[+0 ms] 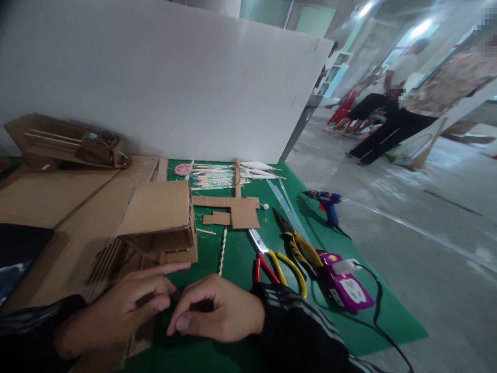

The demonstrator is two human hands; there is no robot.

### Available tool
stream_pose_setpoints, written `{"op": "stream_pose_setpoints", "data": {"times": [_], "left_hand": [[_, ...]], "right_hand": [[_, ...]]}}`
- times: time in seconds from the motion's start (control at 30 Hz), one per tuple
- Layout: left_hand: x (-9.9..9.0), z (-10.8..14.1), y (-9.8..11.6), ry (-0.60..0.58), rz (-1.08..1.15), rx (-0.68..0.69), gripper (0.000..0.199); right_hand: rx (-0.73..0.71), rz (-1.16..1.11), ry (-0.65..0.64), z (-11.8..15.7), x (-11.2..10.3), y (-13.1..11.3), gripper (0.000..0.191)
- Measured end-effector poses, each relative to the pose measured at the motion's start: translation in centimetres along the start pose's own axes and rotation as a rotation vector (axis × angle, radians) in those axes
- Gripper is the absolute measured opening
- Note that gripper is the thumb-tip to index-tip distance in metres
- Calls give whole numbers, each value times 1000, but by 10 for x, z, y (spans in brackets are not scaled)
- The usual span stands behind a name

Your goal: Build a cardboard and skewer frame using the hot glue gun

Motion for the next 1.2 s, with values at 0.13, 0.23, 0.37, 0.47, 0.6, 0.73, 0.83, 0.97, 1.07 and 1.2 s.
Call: {"op": "stream_pose_setpoints", "data": {"times": [0.13, 0.23, 0.37, 0.47, 0.6, 0.73, 0.83, 0.97, 1.07, 1.2], "left_hand": [[17, 0, 3, -187, 19, -65, 32], [20, 3, -2, -225, -61, -106, 35], [16, 4, -3, -193, -46, -89, 34], [15, 4, 2, -183, -22, -46, 35], [14, 5, 4, -168, 46, -18, 31], [13, 6, 7, -153, 86, 0, 29], [13, 6, 11, -164, 96, 17, 28], [12, 8, 13, -146, 109, 30, 28], [8, 9, 14, -114, 142, 41, 27], [-2, 8, 15, -22, 131, 64, 23]], "right_hand": [[21, -21, -50, -1, 5, 1, 34], [45, -3, -24, 1, 1, 5, 34], [87, -25, 87, 5, -12, 13, 37], [140, -70, 188, 8, -23, 24, 39], [183, -75, 303, 10, -32, 34, 38], [82, 125, 372, 6, -35, 23, 23], [-70, 365, 334, 1, -25, 7, 39], [-97, 548, 202, -7, -7, 12, 45], [-63, 666, 180, -8, -4, 21, 25], [-85, 727, 170, -7, -3, 19, 20]]}}
Point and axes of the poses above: each hand's wrist, its own z-axis away from the middle knuckle, its own x-axis out of the palm, y = z × x, the point moved 9 cm from there along -z, towards the middle knuckle, and after that the axes turned 5 degrees about -z, right-handed, at the moved point
